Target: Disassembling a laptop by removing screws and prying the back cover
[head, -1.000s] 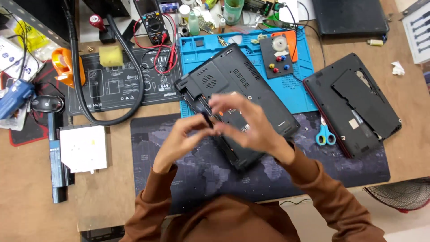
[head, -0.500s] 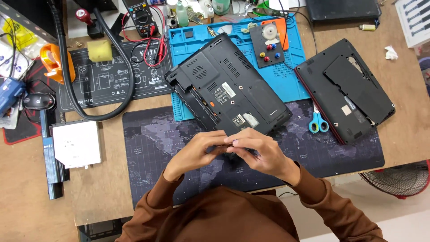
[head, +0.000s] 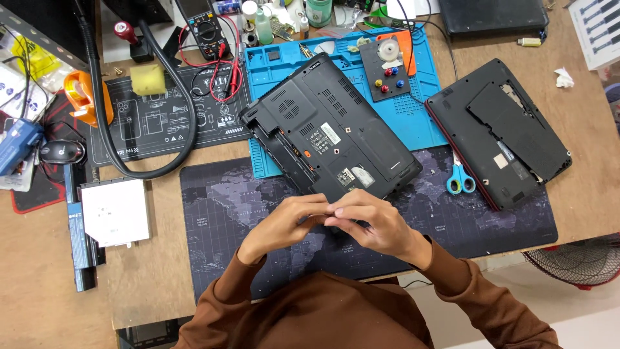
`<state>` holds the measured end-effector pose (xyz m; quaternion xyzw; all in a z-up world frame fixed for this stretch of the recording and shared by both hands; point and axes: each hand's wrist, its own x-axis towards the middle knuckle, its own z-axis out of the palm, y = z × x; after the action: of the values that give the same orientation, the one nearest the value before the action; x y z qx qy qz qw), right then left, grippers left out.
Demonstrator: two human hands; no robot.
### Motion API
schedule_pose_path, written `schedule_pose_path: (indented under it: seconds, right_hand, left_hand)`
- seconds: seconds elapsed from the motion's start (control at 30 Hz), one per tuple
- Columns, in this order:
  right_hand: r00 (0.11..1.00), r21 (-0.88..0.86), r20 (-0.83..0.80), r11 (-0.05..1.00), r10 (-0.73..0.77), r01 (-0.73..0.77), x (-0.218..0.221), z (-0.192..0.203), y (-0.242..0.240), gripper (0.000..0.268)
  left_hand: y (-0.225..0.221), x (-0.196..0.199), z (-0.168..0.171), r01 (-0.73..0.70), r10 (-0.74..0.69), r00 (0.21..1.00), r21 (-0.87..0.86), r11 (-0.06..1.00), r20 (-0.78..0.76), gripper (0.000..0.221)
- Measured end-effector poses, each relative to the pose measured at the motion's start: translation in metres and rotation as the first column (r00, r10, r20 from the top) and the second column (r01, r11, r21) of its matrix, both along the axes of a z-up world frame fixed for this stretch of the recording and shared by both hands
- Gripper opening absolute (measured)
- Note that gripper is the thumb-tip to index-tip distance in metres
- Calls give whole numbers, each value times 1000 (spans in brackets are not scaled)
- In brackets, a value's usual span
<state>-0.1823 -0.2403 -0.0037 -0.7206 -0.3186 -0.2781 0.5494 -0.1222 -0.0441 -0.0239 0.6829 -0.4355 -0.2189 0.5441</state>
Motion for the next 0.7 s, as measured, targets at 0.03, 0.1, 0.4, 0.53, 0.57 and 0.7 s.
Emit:
schedule_pose_path:
  seconds: [0.03, 0.1, 0.4, 0.53, 0.57, 0.7]
  right_hand:
    - [1000, 1, 2, 1000, -1, 1, -2, -8, -2, 26]
    - [999, -5, 33, 999, -37, 37, -5, -26, -5, 30]
    - [990, -31, 119, 996, -80, 84, -2, -18, 1, 34]
    - [986, -52, 147, 994, -83, 91, -4, -22, 0, 37]
    - [983, -67, 163, 993, -85, 97, -3, -22, 0, 37]
    - [978, -123, 196, 988, -69, 95, -5, -13, -4, 38]
  left_hand:
    - [-1, 0, 1, 1, -1, 1000, 1, 1000, 2, 17]
    - [-1, -2, 4, 46, -46, 999, -12, 999, -12, 23]
    - [1, 3, 0, 88, -98, 984, -75, 993, -151, 26]
    - [0, -1, -22, 76, -87, 983, -76, 994, -161, 29]
    - [0, -2, -28, 80, -93, 981, -84, 993, -169, 30]
    - [2, -9, -54, 101, -119, 972, -94, 990, -201, 32]
